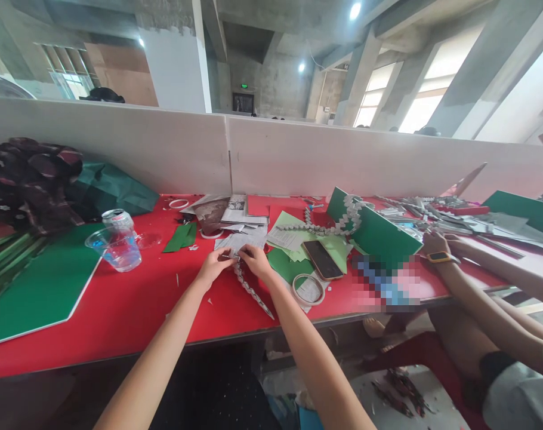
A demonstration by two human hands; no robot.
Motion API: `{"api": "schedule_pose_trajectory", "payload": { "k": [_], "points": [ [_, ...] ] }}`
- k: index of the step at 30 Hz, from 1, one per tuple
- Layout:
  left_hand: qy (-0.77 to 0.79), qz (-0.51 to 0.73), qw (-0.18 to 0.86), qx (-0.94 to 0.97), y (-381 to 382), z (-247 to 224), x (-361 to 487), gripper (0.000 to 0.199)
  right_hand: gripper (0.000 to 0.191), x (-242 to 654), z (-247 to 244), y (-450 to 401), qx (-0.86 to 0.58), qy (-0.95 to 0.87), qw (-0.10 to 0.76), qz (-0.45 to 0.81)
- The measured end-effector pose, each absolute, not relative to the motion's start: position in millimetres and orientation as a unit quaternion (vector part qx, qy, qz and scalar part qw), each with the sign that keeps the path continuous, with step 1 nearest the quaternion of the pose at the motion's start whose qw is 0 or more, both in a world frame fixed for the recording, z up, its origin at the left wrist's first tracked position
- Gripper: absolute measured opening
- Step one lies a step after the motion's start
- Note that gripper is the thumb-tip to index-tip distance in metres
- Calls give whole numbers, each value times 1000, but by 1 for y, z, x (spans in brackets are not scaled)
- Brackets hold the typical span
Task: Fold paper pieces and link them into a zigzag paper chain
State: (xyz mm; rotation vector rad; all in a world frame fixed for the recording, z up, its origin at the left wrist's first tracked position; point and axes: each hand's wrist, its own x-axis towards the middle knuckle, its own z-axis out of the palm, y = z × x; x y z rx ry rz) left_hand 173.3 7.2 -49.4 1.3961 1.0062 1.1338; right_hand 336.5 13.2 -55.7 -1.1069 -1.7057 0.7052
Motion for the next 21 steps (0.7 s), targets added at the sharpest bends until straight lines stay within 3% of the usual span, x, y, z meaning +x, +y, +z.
{"api": "schedule_pose_trajectory", "payload": {
  "k": [10, 21],
  "points": [
    [419, 486, 528, 557, 13, -56, 172, 64, 15, 335, -60, 15, -439, -653, 519, 334],
    [408, 471, 551, 555, 12, -56, 169, 66, 16, 335, -59, 12, -421, -664, 515, 342]
  ]
}}
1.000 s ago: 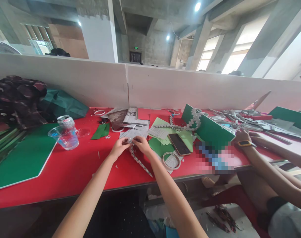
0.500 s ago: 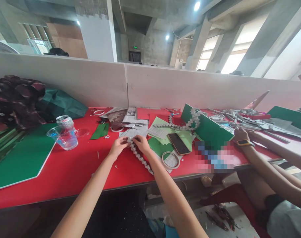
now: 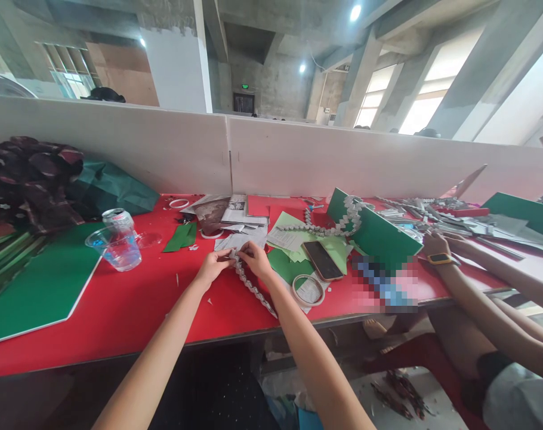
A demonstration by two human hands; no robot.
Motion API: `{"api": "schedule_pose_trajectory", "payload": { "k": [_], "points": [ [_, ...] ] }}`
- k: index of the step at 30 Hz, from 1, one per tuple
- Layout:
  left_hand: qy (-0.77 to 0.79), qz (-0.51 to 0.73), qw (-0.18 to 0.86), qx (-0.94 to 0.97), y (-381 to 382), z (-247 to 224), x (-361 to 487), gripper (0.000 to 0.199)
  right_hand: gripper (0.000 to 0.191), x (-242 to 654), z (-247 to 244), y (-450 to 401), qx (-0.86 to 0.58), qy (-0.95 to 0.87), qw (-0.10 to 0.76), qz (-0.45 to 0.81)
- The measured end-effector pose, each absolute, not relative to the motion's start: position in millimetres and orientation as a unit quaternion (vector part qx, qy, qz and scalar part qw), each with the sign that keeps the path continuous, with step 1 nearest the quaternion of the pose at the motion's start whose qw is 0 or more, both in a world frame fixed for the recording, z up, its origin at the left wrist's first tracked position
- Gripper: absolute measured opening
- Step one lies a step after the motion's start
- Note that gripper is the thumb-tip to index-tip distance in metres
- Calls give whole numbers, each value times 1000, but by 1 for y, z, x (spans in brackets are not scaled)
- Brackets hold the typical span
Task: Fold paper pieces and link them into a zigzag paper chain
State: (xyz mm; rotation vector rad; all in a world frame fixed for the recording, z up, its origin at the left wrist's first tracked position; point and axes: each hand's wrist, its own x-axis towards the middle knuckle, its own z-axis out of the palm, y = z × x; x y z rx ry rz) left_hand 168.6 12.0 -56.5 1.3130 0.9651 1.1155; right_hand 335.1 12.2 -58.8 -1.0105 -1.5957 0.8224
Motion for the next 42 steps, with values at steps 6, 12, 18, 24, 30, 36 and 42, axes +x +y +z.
{"api": "schedule_pose_trajectory", "payload": {
  "k": [6, 12, 18, 24, 30, 36, 42],
  "points": [
    [430, 467, 505, 585, 10, -53, 165, 59, 14, 337, -58, 10, -436, -692, 494, 294],
    [416, 448, 536, 582, 8, -49, 166, 56, 14, 337, -60, 10, -404, -698, 495, 325],
    [424, 444, 532, 583, 10, -53, 165, 56, 16, 336, -57, 9, -410, -702, 493, 311],
    [424, 438, 547, 573, 10, -53, 168, 51, 18, 335, -55, 10, -403, -712, 491, 299],
    [410, 434, 560, 575, 9, -54, 171, 52, 18, 336, -53, 7, -416, -722, 478, 279],
    [420, 452, 531, 581, 12, -55, 169, 53, 23, 334, -51, 2, -441, -711, 473, 274],
    [419, 480, 510, 578, 13, -55, 169, 58, 25, 335, -54, 5, -470, -693, 466, 286]
  ]
}}
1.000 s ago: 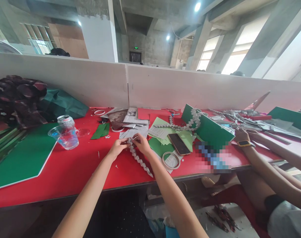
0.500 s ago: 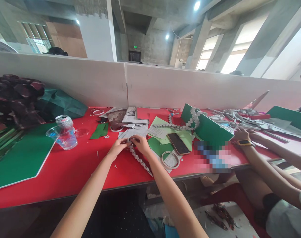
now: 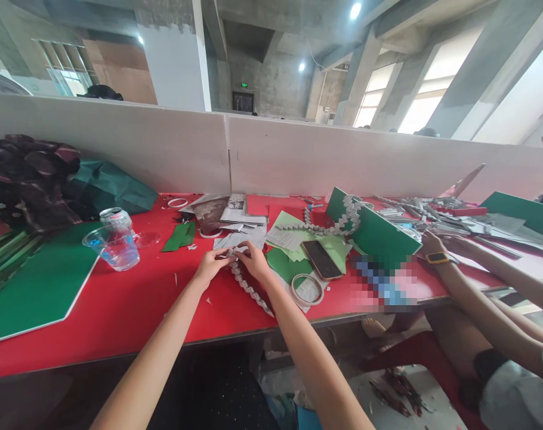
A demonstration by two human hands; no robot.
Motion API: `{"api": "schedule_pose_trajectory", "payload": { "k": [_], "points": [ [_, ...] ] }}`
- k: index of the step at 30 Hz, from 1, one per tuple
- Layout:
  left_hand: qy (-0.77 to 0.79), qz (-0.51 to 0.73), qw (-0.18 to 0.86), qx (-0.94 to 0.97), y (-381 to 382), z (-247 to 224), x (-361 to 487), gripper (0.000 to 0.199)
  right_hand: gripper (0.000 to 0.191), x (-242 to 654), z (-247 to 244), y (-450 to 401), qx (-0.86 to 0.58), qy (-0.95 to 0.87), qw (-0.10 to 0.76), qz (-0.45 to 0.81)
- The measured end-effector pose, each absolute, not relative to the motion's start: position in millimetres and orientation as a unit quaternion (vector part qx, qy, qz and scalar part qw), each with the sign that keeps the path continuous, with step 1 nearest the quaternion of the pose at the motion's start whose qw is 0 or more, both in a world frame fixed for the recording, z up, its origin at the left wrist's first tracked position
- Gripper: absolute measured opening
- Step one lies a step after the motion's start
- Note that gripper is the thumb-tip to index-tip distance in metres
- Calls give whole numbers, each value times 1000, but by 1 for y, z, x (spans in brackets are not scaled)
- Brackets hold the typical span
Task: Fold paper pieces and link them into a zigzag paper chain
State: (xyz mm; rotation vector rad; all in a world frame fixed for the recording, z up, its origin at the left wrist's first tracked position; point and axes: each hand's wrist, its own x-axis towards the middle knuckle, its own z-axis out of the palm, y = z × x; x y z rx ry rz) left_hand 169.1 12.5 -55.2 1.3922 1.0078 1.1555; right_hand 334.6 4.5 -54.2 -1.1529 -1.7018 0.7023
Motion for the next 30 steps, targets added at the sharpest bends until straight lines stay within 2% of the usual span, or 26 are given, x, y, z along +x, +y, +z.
{"api": "schedule_pose_trajectory", "payload": {
  "k": [4, 8, 16, 30],
  "points": [
    [440, 486, 493, 572, 13, -56, 169, 56, 21, 335, -56, 7, -485, -700, 443, 278],
    [450, 476, 488, 578, 13, -55, 169, 53, 25, 334, -55, 9, -494, -715, 424, 254],
    [466, 478, 498, 554, 17, -60, 168, 63, 20, 333, -52, 6, -477, -718, 431, 268],
    [452, 460, 509, 570, 10, -52, 172, 65, 15, 334, -52, 6, -464, -704, 460, 279]
  ]
}}
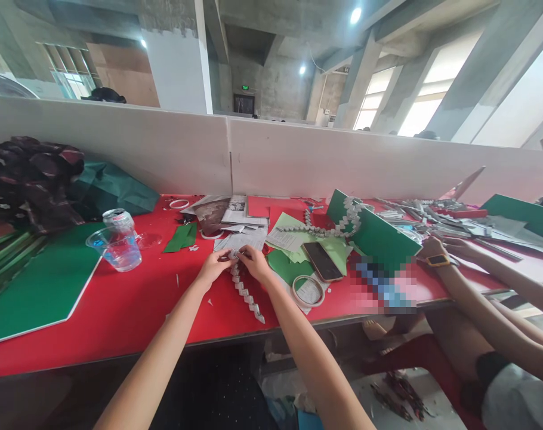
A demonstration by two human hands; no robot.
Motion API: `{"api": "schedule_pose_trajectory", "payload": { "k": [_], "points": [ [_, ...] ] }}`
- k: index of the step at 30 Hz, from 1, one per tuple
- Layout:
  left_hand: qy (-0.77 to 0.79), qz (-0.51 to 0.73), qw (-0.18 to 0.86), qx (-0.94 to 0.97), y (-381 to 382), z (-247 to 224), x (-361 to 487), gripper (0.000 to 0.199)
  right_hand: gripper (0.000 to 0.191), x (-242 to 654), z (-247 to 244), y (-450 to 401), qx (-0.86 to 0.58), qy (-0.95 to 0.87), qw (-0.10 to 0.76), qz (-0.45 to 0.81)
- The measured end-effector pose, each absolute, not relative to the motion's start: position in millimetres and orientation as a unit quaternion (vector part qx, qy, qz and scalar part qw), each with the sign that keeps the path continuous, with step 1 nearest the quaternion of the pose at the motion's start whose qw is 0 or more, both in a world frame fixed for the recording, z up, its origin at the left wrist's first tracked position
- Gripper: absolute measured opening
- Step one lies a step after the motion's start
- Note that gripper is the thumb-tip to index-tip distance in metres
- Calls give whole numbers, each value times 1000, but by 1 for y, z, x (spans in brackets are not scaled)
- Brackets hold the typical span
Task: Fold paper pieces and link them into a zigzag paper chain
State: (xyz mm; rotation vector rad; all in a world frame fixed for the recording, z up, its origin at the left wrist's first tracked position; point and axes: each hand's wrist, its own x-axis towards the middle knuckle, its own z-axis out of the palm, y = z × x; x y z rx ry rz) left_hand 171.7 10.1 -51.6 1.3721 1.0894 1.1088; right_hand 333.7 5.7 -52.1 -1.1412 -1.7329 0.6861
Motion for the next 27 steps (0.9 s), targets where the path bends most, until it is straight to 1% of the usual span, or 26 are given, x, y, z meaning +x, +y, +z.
{"api": "schedule_pose_trajectory", "payload": {
  "k": [6, 12, 17, 21, 27],
  "points": [
    [458, 451, 518, 565, 9, -53, 170, 61, 16, 333, -53, 7, -454, -712, 459, 277],
    [421, 440, 539, 582, 8, -51, 170, 47, 18, 333, -54, 8, -436, -716, 464, 285],
    [423, 436, 534, 587, 4, -45, 172, 50, 17, 333, -53, 7, -439, -719, 461, 279],
    [416, 426, 552, 584, 3, -46, 173, 55, 15, 333, -53, 6, -444, -721, 454, 279],
    [405, 445, 541, 587, 8, -52, 171, 53, 18, 335, -54, 6, -441, -718, 455, 288]
  ]
}}
